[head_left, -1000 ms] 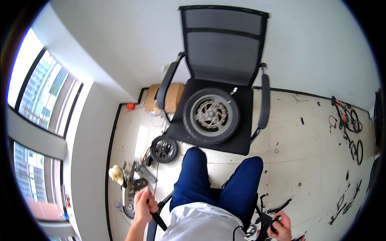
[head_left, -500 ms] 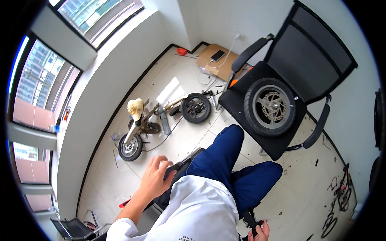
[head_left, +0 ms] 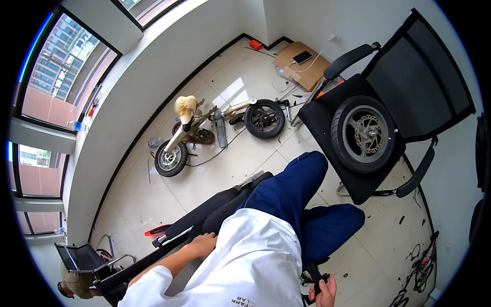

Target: The person sits on the floor and assembles a wheel by hand, attaching a brake disc and tightening fasteners on the hub. The person handles the wheel and small hardware components throughout the clip.

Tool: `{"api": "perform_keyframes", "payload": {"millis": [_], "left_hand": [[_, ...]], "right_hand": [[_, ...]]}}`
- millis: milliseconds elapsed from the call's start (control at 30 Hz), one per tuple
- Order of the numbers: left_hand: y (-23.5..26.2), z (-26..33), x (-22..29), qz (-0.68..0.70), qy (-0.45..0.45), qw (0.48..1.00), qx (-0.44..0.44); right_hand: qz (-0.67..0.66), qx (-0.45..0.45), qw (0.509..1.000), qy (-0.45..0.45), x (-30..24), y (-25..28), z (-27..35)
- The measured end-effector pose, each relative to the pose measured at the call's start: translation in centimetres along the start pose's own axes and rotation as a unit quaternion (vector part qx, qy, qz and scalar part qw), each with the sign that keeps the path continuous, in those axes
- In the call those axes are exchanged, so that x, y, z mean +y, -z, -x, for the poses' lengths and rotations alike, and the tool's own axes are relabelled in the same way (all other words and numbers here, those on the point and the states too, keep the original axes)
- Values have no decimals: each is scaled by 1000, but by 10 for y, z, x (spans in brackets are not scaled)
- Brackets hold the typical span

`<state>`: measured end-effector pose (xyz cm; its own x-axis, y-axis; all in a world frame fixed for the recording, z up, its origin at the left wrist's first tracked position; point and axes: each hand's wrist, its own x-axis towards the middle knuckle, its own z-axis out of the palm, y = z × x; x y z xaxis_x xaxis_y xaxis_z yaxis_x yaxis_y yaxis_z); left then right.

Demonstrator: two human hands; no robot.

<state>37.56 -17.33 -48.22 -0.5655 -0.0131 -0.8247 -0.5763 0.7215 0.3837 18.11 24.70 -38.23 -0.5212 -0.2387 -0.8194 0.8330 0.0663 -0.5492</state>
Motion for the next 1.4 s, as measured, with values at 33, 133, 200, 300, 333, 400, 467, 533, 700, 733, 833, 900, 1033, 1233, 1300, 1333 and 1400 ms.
{"api": "perform_keyframes", "payload": {"millis": [33,133,200,300,333,400,467,533,700,733,833,900,1033,1233,1300,1333,1400], "left_hand": [[2,1,2,45,17,999,-19],[38,6,17,-16,53,994,-97],[43,3,6,-23,42,991,-127],[52,2,-5,28,39,995,-82],[56,-2,-2,56,51,996,-42],[64,-2,7,77,75,994,35],[39,-3,1,186,94,960,190],[37,-3,13,292,127,915,248],[49,1,42,268,65,937,216],[53,-1,47,279,59,930,232],[29,-11,24,172,27,935,309],[9,-18,-7,161,70,955,240],[-28,-25,-47,418,152,890,97],[36,-67,-3,390,102,875,267],[70,-61,46,396,67,875,269],[85,-58,68,392,44,882,259],[109,-54,103,375,10,896,238]], "right_hand": [[-3,-3,1000,8,1,1,-3],[-12,19,1000,5,6,1,-6],[-14,18,1000,0,8,3,-8],[-22,-3,1000,13,12,13,-13],[-26,-8,999,20,13,14,-14],[-38,-11,999,27,14,16,-16],[-51,1,998,32,13,12,-14],[-55,12,998,38,15,14,-16],[-39,57,997,46,16,12,-20],[-44,72,995,43,5,-1,-17],[-55,61,995,59,14,3,-18],[-70,52,995,56,25,18,-23],[-76,47,994,63,44,32,-35],[-75,45,994,72,24,12,-21],[-57,16,995,79,20,16,-26],[-52,36,994,85,13,11,-25],[-52,50,990,125,19,7,-29]]}}
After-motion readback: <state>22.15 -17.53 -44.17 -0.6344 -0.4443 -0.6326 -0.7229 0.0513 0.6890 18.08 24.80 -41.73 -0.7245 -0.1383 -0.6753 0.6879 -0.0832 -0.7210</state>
